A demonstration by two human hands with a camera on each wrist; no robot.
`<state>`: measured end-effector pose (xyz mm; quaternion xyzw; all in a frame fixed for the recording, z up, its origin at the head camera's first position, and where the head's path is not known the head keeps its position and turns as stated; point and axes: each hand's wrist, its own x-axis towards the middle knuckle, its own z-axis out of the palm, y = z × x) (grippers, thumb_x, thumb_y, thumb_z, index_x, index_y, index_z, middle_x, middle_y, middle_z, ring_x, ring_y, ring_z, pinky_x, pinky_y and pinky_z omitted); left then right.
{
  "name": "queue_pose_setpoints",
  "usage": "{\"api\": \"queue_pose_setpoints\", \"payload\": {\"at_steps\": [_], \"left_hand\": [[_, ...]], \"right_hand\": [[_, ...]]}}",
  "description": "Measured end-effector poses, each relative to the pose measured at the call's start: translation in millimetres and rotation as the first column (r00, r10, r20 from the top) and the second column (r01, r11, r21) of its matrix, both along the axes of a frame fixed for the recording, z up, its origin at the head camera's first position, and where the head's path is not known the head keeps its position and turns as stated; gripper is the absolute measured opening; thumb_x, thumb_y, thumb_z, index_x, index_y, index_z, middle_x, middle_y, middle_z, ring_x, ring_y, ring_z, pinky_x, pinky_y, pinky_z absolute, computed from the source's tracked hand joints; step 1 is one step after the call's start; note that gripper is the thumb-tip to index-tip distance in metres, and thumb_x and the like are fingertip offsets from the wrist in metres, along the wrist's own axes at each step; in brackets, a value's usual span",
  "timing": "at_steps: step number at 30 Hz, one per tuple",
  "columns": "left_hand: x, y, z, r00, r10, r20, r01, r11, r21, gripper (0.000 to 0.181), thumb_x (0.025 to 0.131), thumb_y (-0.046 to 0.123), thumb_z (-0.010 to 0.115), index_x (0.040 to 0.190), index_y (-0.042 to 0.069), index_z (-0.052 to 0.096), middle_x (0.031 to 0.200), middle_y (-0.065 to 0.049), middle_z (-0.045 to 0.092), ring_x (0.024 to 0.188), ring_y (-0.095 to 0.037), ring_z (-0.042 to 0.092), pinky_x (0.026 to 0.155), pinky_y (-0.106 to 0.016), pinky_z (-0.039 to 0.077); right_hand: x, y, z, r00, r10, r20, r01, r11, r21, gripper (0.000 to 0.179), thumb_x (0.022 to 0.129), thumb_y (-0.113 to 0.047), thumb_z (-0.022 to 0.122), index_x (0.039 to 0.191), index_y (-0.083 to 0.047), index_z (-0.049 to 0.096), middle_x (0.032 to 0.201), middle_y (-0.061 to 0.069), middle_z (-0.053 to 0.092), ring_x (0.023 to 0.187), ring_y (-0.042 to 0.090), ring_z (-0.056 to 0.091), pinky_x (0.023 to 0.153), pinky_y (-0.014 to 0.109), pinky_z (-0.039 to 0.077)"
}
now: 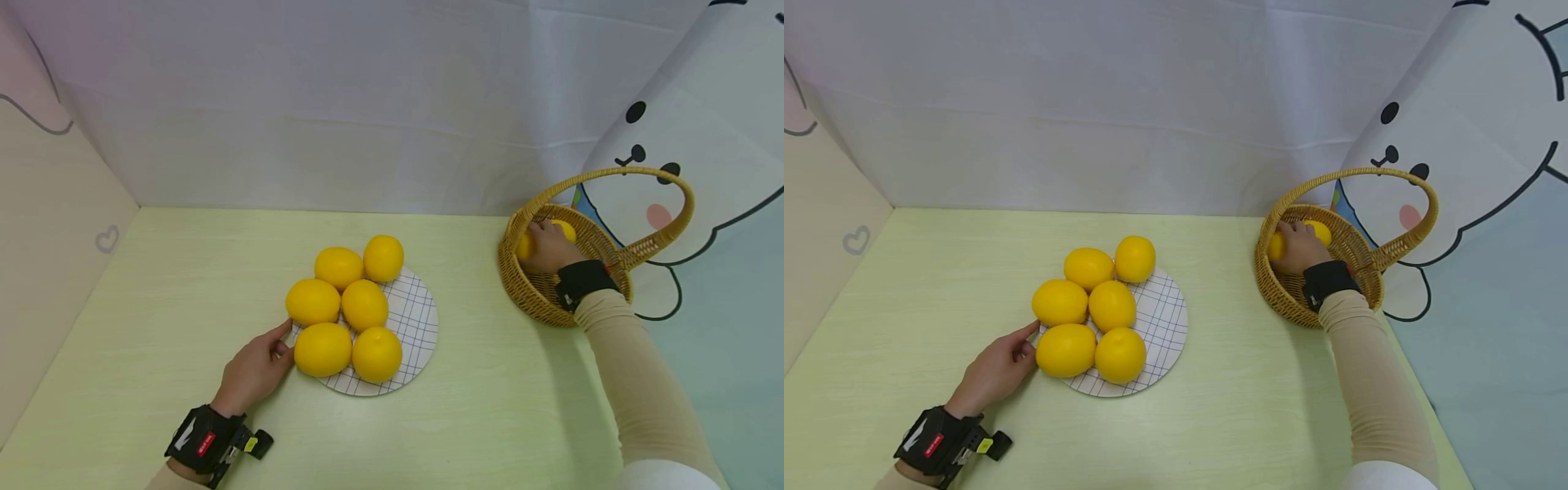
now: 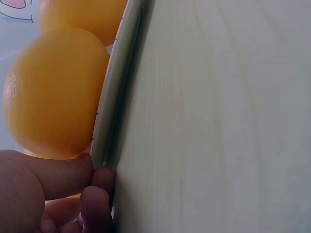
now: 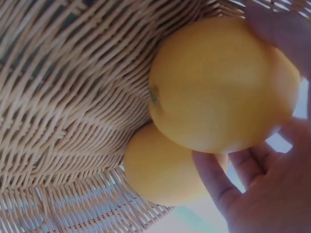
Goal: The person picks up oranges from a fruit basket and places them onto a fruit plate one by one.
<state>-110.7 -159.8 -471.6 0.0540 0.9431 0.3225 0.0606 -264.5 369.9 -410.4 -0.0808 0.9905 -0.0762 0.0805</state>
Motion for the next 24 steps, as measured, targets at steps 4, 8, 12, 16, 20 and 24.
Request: {"api": "queue_pose_setpoints", "payload": {"at_steps": [4,8,12,16,20,24], "left_hand": [[-0.6,-0.6,3.9,1.000,0.000,0.002,0.000,1.000,-0.003,0.050,0.091,0.020,0.057,0.138,0.001,0.052,0.082,0.000,0.061,0.058,-0.014,0.042,0.046,-0.027,0.029],[-2.0,-1.4,7.4,1.000,-0.002,0.002,0.002,1.000,-0.007,0.051,0.091,0.021,0.057,0.138,0.002,0.052,0.082,0.000,0.060,0.057,-0.014,0.042,0.046,-0.027,0.029],[-5.4,-2.6,8.7,1.000,-0.005,0.004,0.005,1.000,-0.009,0.051,0.091,0.021,0.057,0.138,0.002,0.052,0.082,0.000,0.061,0.057,-0.014,0.042,0.046,-0.027,0.030],[-8.7,-3.4,10.4,1.000,-0.009,0.008,0.009,1.000,-0.007,0.051,0.091,0.022,0.057,0.138,0.002,0.052,0.082,0.000,0.061,0.057,-0.014,0.043,0.046,-0.027,0.030],[-12.1,-4.5,11.5,1.000,-0.014,0.011,0.014,1.000,-0.007,0.051,0.091,0.022,0.058,0.138,0.002,0.052,0.082,0.000,0.061,0.057,-0.014,0.043,0.046,-0.027,0.030],[-15.9,-6.0,12.6,1.000,-0.021,0.001,0.021,1.000,-0.013,0.051,0.091,0.021,0.058,0.138,0.002,0.052,0.082,0.000,0.061,0.057,-0.013,0.043,0.046,-0.027,0.030]], "right_hand": [[0.4,-1,1.0,1.000,0.001,0.030,-0.001,1.000,0.003,0.076,0.080,-0.035,0.066,0.138,0.005,0.039,0.132,0.035,0.036,0.114,0.052,0.035,0.085,0.060,0.040],[-3.1,1,0.0,0.998,0.013,0.062,-0.010,0.999,-0.042,0.076,0.080,-0.034,0.067,0.137,0.006,0.035,0.127,0.035,0.043,0.111,0.050,0.041,0.087,0.059,0.038],[-6.8,2,-1.5,0.995,0.027,0.094,-0.017,0.994,-0.109,0.077,0.081,-0.030,0.067,0.137,0.008,0.031,0.124,0.033,0.046,0.110,0.047,0.044,0.091,0.059,0.037],[-7.1,1,-0.7,0.993,0.060,0.099,-0.045,0.987,-0.152,0.074,0.082,-0.026,0.066,0.137,0.010,0.031,0.124,0.033,0.046,0.109,0.044,0.046,0.093,0.057,0.036],[-5.6,0,1.8,0.994,0.074,0.079,-0.063,0.989,-0.134,0.067,0.082,-0.024,0.065,0.133,0.009,0.037,0.119,0.031,0.050,0.104,0.041,0.048,0.091,0.055,0.037],[-5.1,-2,5.1,0.995,0.067,0.078,-0.058,0.991,-0.123,0.064,0.081,-0.025,0.066,0.130,0.009,0.042,0.111,0.028,0.054,0.098,0.038,0.050,0.087,0.053,0.039]]}}
